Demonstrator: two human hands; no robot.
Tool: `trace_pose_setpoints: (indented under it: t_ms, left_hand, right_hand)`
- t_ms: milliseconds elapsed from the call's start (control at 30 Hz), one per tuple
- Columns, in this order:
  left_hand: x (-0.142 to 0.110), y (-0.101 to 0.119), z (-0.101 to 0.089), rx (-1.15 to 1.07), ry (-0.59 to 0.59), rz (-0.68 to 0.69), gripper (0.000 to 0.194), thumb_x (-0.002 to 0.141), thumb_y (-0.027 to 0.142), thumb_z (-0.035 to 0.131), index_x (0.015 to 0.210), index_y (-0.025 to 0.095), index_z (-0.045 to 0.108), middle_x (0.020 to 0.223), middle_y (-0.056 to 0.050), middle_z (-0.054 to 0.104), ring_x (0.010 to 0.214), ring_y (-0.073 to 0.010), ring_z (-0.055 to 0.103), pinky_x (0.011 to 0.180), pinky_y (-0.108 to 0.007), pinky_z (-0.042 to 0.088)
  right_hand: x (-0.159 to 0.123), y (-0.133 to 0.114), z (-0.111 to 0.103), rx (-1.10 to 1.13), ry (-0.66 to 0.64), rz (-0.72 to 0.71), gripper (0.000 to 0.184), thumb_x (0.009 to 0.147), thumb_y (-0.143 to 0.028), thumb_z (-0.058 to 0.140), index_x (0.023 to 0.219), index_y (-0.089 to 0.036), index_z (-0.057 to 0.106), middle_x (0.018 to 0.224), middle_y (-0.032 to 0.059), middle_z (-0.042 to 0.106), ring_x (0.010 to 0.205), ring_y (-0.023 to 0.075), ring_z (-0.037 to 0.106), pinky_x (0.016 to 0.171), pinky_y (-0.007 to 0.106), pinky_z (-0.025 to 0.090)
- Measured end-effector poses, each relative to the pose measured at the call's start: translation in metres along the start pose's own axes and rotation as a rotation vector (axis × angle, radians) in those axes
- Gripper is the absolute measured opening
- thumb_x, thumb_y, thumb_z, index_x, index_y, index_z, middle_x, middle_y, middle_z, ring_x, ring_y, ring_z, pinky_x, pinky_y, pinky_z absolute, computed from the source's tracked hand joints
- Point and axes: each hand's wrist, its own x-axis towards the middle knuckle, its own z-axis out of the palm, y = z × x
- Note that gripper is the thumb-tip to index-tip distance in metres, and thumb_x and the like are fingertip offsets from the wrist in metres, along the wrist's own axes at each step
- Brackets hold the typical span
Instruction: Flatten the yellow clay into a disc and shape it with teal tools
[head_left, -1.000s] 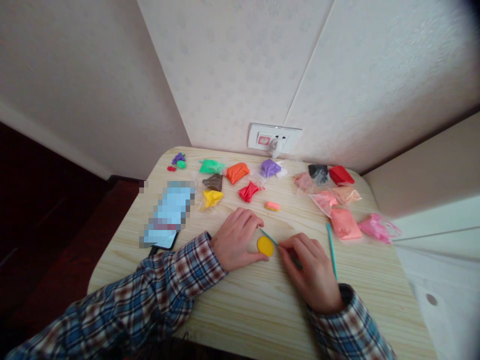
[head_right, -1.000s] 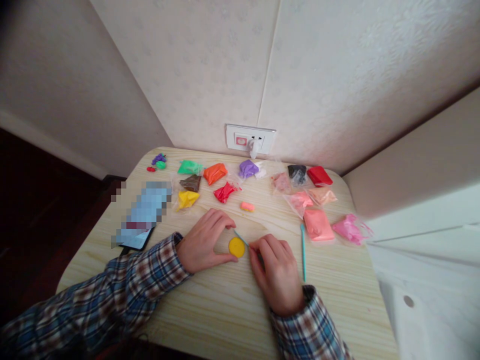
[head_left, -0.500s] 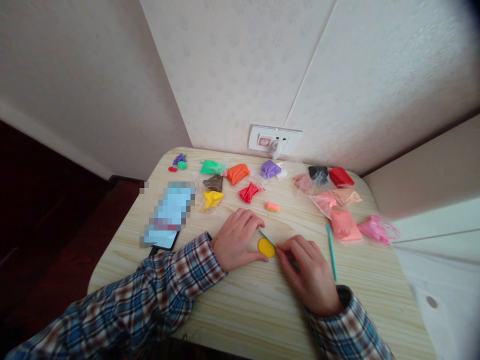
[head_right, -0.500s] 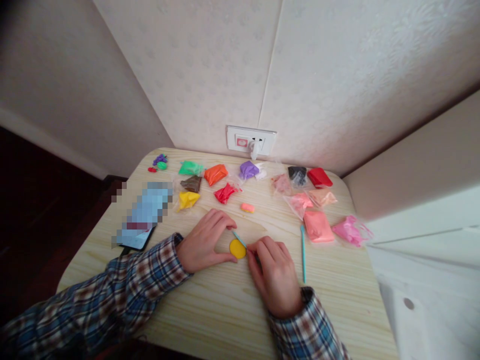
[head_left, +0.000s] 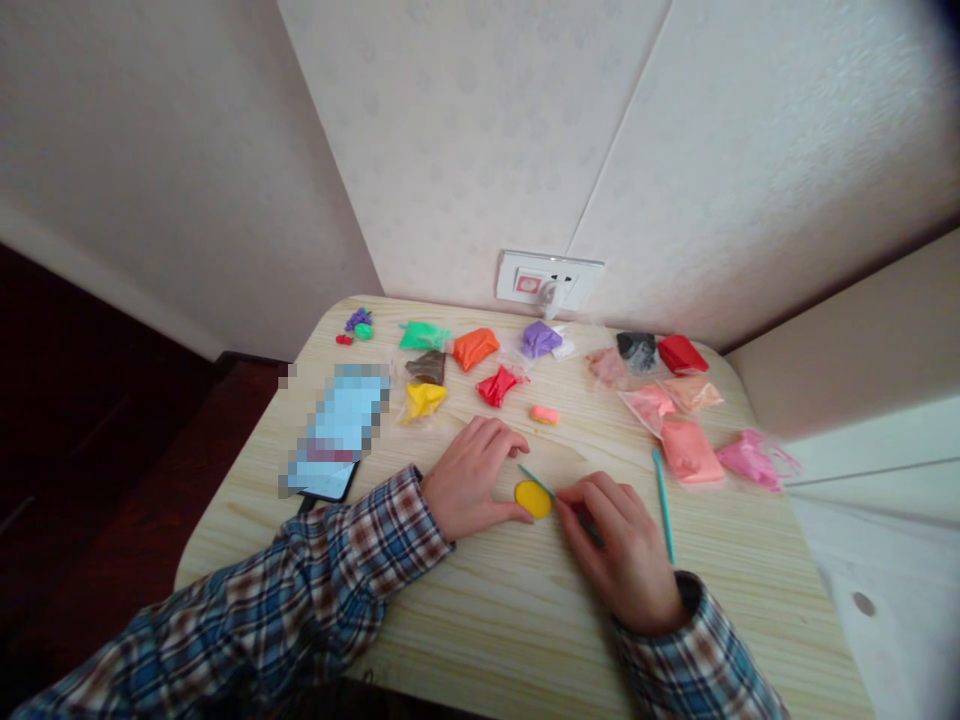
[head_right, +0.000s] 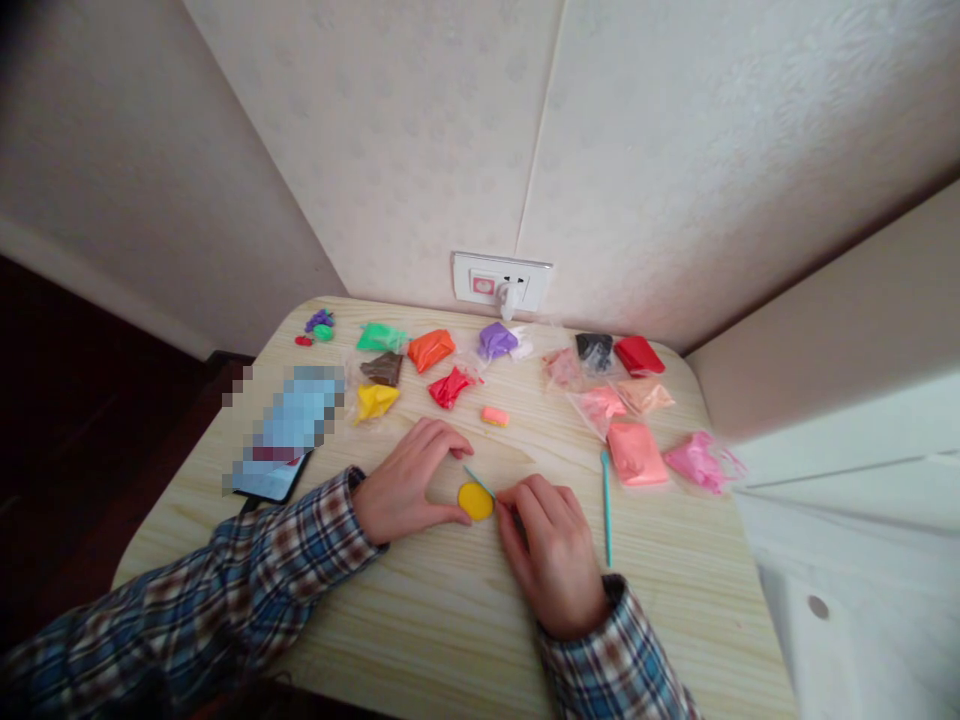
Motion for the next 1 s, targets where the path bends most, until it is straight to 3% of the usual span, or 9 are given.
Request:
trace_pose_setpoints:
  t_ms: [300,533,733,1000]
  left_hand:
    - [-0.0002,0.0019,0.0032,0.039,0.041,0.012,0.080,0.051,0.049,0.082,0.110,0.014,0.040,0.105,-0.010,0.048,0.096,-0.0273,0.045,0.084,-0.043,0.042]
    - [-0.0008,-0.0034,-0.0015,-0.026,0.005,0.051,0.082,0.053,0.035,0.085,0.116,0.014,0.036,0.105,-0.009,0.047,0.095,-0.0242,0.046,0.086,-0.040,0.042]
    - [-0.0021,-0.0041,0.0011,-0.023,0.033,0.084,0.090,0.052,0.044,0.084,0.119,0.011,0.033,0.105,-0.011,0.047,0.094,-0.0243,0.047,0.086,-0.041,0.043]
    - [-0.0029,-0.0017,0.0004,0.065,0.014,0.100,0.081,0.060,0.043,0.079,0.119,0.010,0.035,0.111,-0.013,0.046,0.102,-0.0277,0.044,0.089,-0.043,0.041]
  right_hand:
    - [-0.0005,-0.0002,-0.0013,0.004,-0.007,0.003,0.009,0.086,-0.017,0.048,0.082,-0.019,0.055,0.074,0.0013,0.056,0.069,0.0141,0.049,0.066,0.029,0.038]
    - [-0.0012,0.0002,-0.0012,0.005,-0.005,-0.029,0.007,0.086,-0.015,0.049,0.083,-0.019,0.054,0.075,0.0011,0.056,0.070,0.0139,0.048,0.066,0.028,0.037]
    - [-0.0042,0.0008,-0.0024,-0.016,0.036,0.019,0.007,0.085,-0.015,0.049,0.081,-0.019,0.054,0.073,0.0013,0.055,0.069,0.0146,0.049,0.065,0.029,0.037]
    - [-0.0058,0.0012,-0.0034,-0.007,0.033,0.015,0.007,0.085,-0.015,0.049,0.082,-0.019,0.054,0.073,0.0012,0.056,0.070,0.0144,0.049,0.065,0.029,0.037]
